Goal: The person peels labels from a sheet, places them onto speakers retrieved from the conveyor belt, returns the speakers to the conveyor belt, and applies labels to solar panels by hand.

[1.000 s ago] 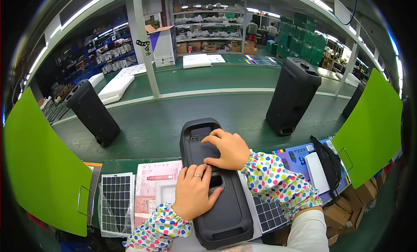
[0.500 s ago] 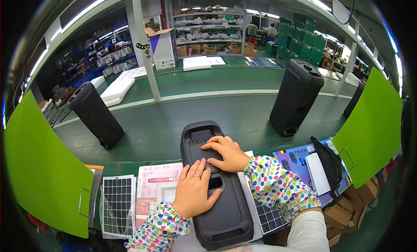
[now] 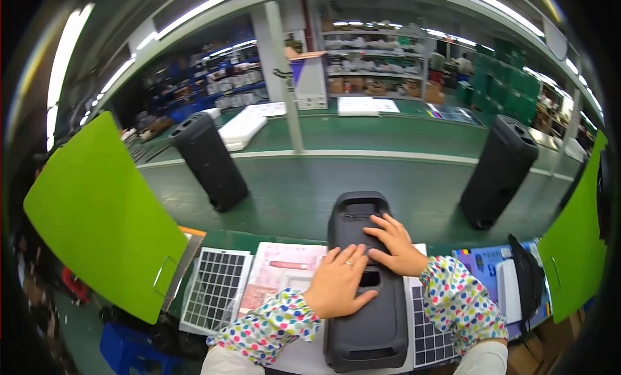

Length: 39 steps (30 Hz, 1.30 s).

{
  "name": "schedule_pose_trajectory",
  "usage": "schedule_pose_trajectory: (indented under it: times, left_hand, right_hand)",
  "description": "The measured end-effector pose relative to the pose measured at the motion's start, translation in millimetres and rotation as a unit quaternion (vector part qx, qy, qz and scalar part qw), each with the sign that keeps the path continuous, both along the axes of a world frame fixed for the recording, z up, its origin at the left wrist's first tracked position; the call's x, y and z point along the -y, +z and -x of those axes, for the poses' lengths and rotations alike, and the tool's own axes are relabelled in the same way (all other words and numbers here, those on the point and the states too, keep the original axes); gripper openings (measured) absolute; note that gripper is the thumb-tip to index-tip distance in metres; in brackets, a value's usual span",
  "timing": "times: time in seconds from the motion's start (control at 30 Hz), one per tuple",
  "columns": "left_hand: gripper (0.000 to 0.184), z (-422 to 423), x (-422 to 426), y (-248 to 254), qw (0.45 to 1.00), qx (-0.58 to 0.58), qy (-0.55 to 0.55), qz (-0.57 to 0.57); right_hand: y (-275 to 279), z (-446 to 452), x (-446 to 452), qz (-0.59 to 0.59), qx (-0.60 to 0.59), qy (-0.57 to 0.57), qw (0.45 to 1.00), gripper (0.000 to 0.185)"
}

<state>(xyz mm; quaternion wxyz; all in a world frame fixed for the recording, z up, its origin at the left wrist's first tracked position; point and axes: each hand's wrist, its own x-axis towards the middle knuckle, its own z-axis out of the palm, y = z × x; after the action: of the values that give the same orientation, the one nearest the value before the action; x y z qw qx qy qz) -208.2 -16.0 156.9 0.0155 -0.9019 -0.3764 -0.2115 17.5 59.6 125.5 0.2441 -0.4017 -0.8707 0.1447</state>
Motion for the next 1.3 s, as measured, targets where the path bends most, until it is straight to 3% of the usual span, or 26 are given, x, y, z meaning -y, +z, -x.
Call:
schedule_pose_trajectory:
  times: [0.23, 0.27, 0.37, 0.5, 0.57, 0.63, 0.7, 0.77, 0.8, 0.83, 0.9, 1.0, 1.1, 1.2, 1.3]
  left_hand:
    - [0.076, 2, 0, 0, 0.999, -0.031, -0.007, -0.027]
    - [0.076, 2, 1, -1, 0.999, -0.035, -0.006, -0.03]
    - [0.077, 3, 1, 1, 0.999, -0.032, -0.009, -0.029]
    - [0.081, -1, -1, -2, 0.999, -0.019, -0.032, -0.015]
    - [0.083, 0, -2, -6, 1.0, -0.007, -0.021, -0.003]
    - [0.087, 1, -7, -16, 0.999, 0.022, -0.038, 0.0]
    - [0.089, 0, -16, -37, 0.996, 0.045, -0.069, 0.017]
    - [0.092, 0, -14, -23, 0.993, 0.011, -0.071, 0.095]
    - [0.093, 0, -14, -21, 0.993, 0.01, -0.066, 0.099]
    - [0.093, -2, -14, -22, 0.992, 0.009, -0.069, 0.103]
    - [0.094, -2, -15, -25, 0.992, 0.005, -0.074, 0.103]
    - [0.095, -1, -12, -22, 0.992, -0.004, -0.07, 0.106]
    - [0.094, 2, -14, -28, 0.993, 0.012, -0.075, 0.086]
    - [0.087, 1, -20, -12, 0.988, -0.009, -0.075, 0.135]
    - [0.081, -2, -73, -21, 0.983, 0.178, -0.052, 0.013]
  right_hand:
    - [-13, 9, 10, 0.002, -0.121, -0.098, 0.988, 0.092]
    - [-14, 6, 13, 0.037, -0.11, -0.114, 0.987, 0.106]
    - [-16, -1, 29, 0.175, -0.26, -0.051, 0.948, 0.111]
    - [-22, 0, 39, 0.362, -0.378, -0.135, 0.841, 0.116]
    - [-16, 2, 42, 0.356, -0.354, -0.151, 0.852, 0.113]
    - [10, 10, 56, 0.391, -0.387, -0.136, 0.824, 0.104]
    - [-33, -7, 38, 0.369, -0.399, -0.092, 0.834, 0.096]
    - [-25, -8, 43, 0.389, -0.42, -0.048, 0.819, 0.085]
    - [-38, -13, 37, 0.422, -0.465, -0.078, 0.774, 0.1]
    - [-20, -3, 47, 0.364, -0.44, -0.103, 0.814, 0.066]
    - [-9, -1, 53, 0.389, -0.434, -0.116, 0.804, 0.076]
    - [-14, -8, 50, 0.424, -0.429, -0.077, 0.794, 0.065]
    - [-20, -17, 59, 0.515, -0.429, -0.035, 0.741, 0.054]
    - [-30, -29, 72, 0.557, -0.415, -0.046, 0.718, 0.05]
    - [-47, -42, 84, 0.575, -0.375, -0.037, 0.726, 0.054]
